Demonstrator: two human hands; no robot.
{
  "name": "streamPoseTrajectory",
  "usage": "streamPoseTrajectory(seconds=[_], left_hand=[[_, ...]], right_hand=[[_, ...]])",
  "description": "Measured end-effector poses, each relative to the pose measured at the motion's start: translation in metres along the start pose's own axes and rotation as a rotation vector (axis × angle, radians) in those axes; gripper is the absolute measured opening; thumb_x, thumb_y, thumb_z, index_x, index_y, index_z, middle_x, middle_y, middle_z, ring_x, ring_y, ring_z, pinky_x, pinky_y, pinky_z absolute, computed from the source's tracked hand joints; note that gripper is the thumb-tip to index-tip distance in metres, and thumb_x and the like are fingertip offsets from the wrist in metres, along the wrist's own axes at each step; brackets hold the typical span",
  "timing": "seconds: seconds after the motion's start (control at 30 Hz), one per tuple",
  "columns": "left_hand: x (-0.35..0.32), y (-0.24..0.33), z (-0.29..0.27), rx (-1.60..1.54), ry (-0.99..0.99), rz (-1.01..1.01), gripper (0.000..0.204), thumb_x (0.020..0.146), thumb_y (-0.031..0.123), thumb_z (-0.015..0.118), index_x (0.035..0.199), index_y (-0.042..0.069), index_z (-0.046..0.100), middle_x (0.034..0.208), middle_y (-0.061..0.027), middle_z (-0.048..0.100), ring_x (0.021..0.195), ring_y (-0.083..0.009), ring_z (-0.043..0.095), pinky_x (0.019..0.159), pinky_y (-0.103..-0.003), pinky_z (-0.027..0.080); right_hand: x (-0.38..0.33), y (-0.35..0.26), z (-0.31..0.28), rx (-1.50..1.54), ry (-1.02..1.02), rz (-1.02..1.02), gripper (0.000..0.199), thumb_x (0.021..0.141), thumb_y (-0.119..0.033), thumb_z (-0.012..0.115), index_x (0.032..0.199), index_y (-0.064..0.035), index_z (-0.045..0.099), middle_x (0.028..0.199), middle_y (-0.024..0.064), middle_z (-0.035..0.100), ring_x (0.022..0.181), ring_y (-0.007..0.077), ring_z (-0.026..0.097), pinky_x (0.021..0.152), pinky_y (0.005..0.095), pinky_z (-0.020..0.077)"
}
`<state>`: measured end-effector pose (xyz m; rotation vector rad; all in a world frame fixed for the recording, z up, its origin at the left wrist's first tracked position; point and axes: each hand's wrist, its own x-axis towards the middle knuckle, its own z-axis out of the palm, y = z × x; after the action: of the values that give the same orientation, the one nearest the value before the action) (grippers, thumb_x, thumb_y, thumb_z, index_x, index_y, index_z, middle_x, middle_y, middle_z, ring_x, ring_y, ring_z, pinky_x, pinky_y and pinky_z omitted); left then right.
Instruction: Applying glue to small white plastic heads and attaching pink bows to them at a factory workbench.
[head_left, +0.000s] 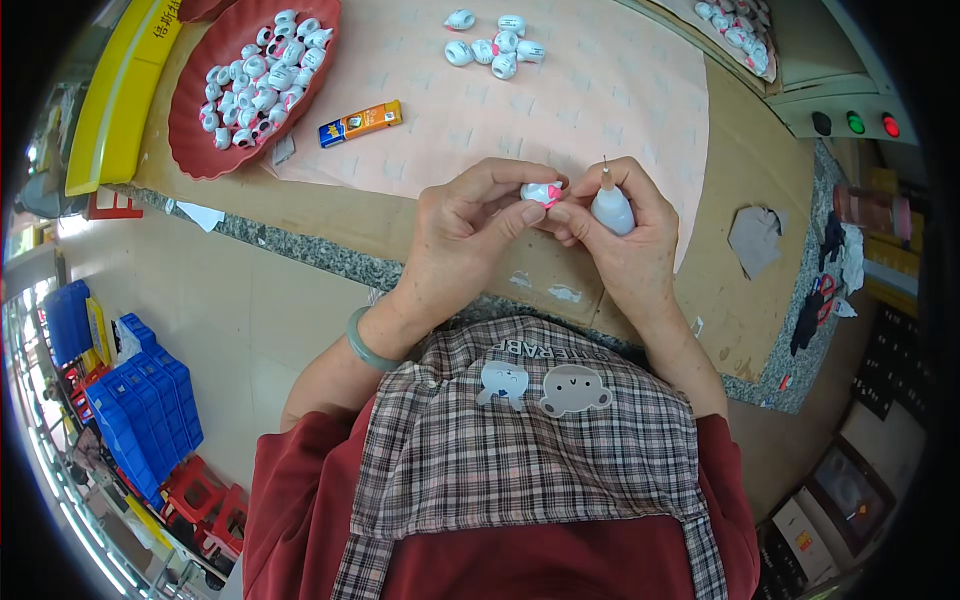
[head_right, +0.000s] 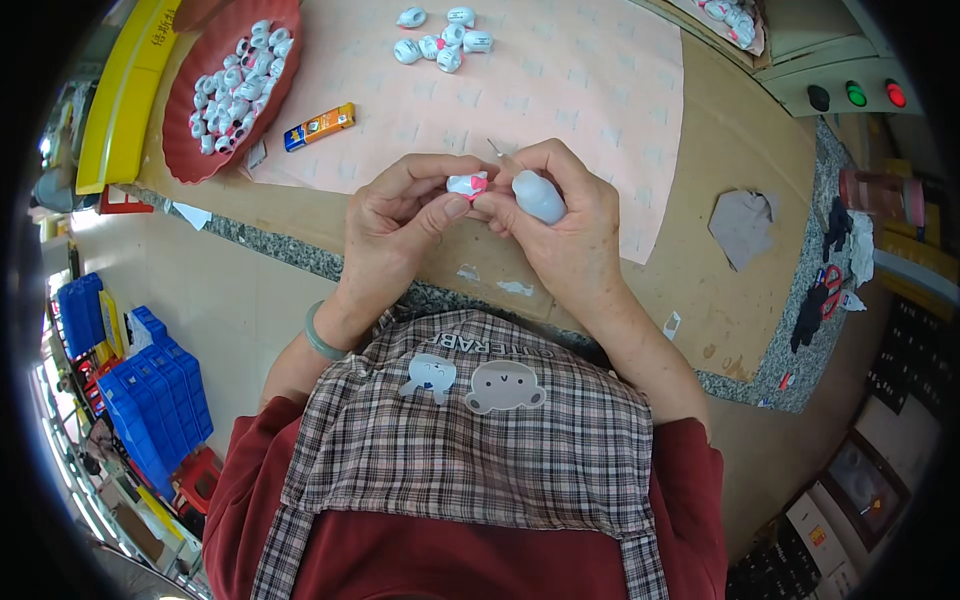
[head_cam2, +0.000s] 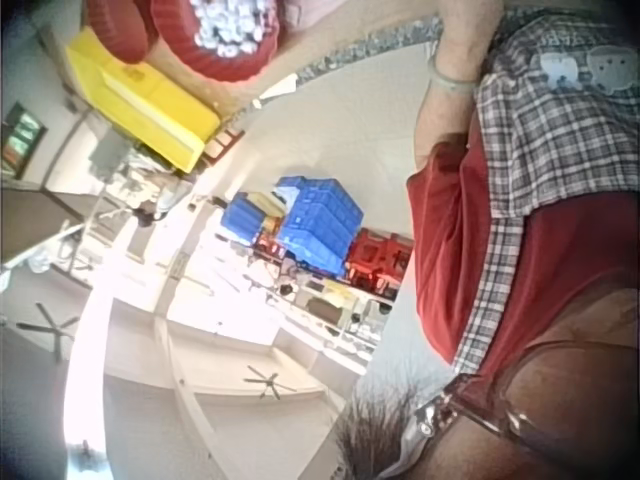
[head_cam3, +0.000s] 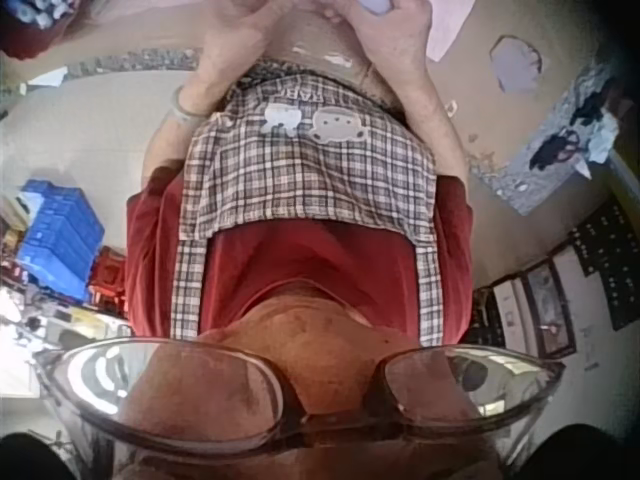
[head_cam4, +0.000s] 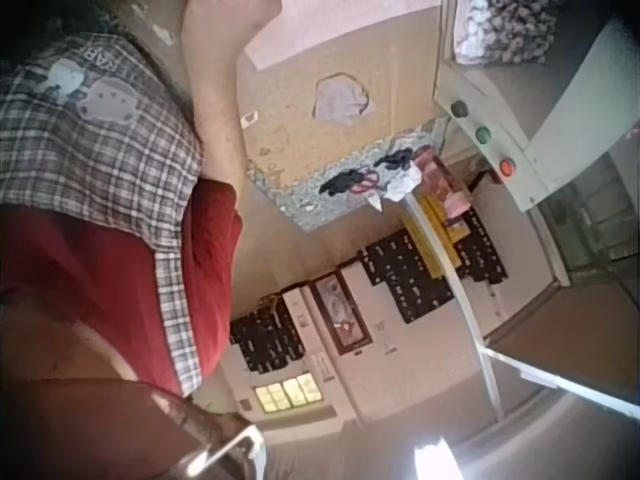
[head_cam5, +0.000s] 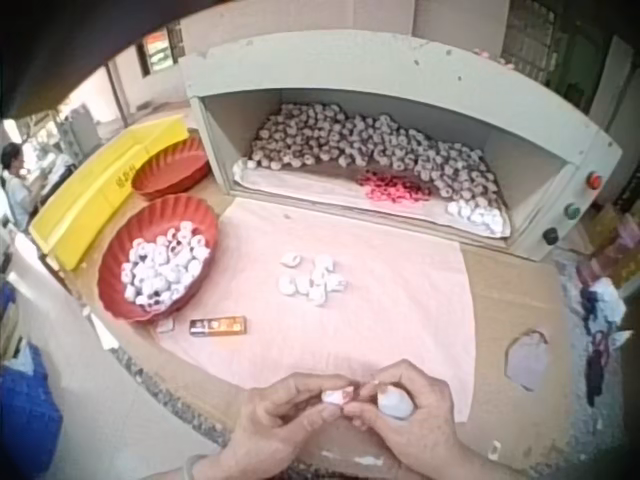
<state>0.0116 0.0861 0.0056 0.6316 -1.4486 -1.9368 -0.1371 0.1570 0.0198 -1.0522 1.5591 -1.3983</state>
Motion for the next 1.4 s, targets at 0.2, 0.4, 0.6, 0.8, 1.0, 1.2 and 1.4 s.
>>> streamPoseTrajectory(seconds=[0.2,0.4,0.6,0.8,1.0,1.2,1.4], left_hand=[[-0.002,-0.001,0.001,0.123,-0.021,0.042,0.025,0.088,-0.001,0.054,0.112,-0.007,0.052,0.108,-0.0145,0.061,0.098,-0.0182,0.06,0.088,-0.028,0.049],[0.0,-0.01,0.012,0.12,0.109,0.165,0.021,0.085,-0.005,0.055,0.106,-0.002,0.056,0.093,-0.0103,0.064,0.084,-0.0142,0.065,0.076,-0.023,0.052],[0.003,-0.015,0.014,0.17,0.158,0.139,0.019,0.085,-0.006,0.054,0.104,-0.002,0.056,0.093,-0.0103,0.064,0.082,-0.0148,0.066,0.074,-0.024,0.053],[0.005,-0.014,0.01,0.19,0.105,0.036,0.022,0.089,-0.001,0.052,0.112,-0.004,0.051,0.105,-0.0112,0.061,0.09,-0.0116,0.058,0.082,-0.023,0.046],[0.007,-0.021,0.01,0.235,0.15,0.073,0.019,0.087,-0.003,0.054,0.106,-0.002,0.054,0.094,-0.0097,0.064,0.083,-0.0121,0.062,0.074,-0.022,0.05],[0.009,-0.023,0.01,0.221,0.163,0.077,0.019,0.086,-0.004,0.055,0.105,-0.002,0.055,0.091,-0.0092,0.065,0.082,-0.012,0.064,0.073,-0.022,0.05],[0.01,-0.021,0.009,0.13,0.163,0.043,0.02,0.086,-0.005,0.055,0.106,-0.002,0.054,0.091,-0.0073,0.064,0.086,-0.0108,0.06,0.078,-0.022,0.048]], right_hand=[[0.004,0.006,-0.005,-0.008,-0.042,-0.055,0.017,0.077,0.004,0.068,0.088,0.0,0.055,0.078,0.0041,0.061,0.066,0.0082,0.059,0.058,0.0203,0.0506],[0.0,0.01,0.003,-0.033,0.069,-0.068,0.02,0.075,0.004,0.069,0.09,0.0,0.056,0.08,0.005,0.063,0.068,0.0106,0.062,0.059,0.0215,0.0511],[0.003,0.022,0.003,-0.204,0.09,-0.213,0.014,0.076,0.004,0.068,0.087,0.0013,0.059,0.078,0.0046,0.062,0.071,0.0099,0.061,0.061,0.0212,0.0516],[0.006,0.028,0.005,-0.132,0.103,-0.103,0.012,0.077,0.005,0.066,0.087,0.0026,0.06,0.076,0.0044,0.061,0.068,0.0085,0.06,0.058,0.0206,0.0518],[0.007,0.027,0.005,-0.097,0.101,-0.047,0.013,0.076,0.004,0.067,0.087,0.0014,0.06,0.079,0.0056,0.063,0.067,0.0091,0.061,0.057,0.0211,0.0516],[0.009,0.026,0.004,-0.093,0.102,-0.054,0.012,0.078,0.005,0.065,0.088,0.002,0.06,0.078,0.0054,0.064,0.065,0.0078,0.06,0.056,0.0202,0.0516],[0.014,0.02,0.003,-0.071,0.074,-0.049,0.015,0.074,0.002,0.069,0.086,-0.0001,0.061,0.08,0.0038,0.06,0.068,0.0097,0.06,0.057,0.0211,0.0501]])
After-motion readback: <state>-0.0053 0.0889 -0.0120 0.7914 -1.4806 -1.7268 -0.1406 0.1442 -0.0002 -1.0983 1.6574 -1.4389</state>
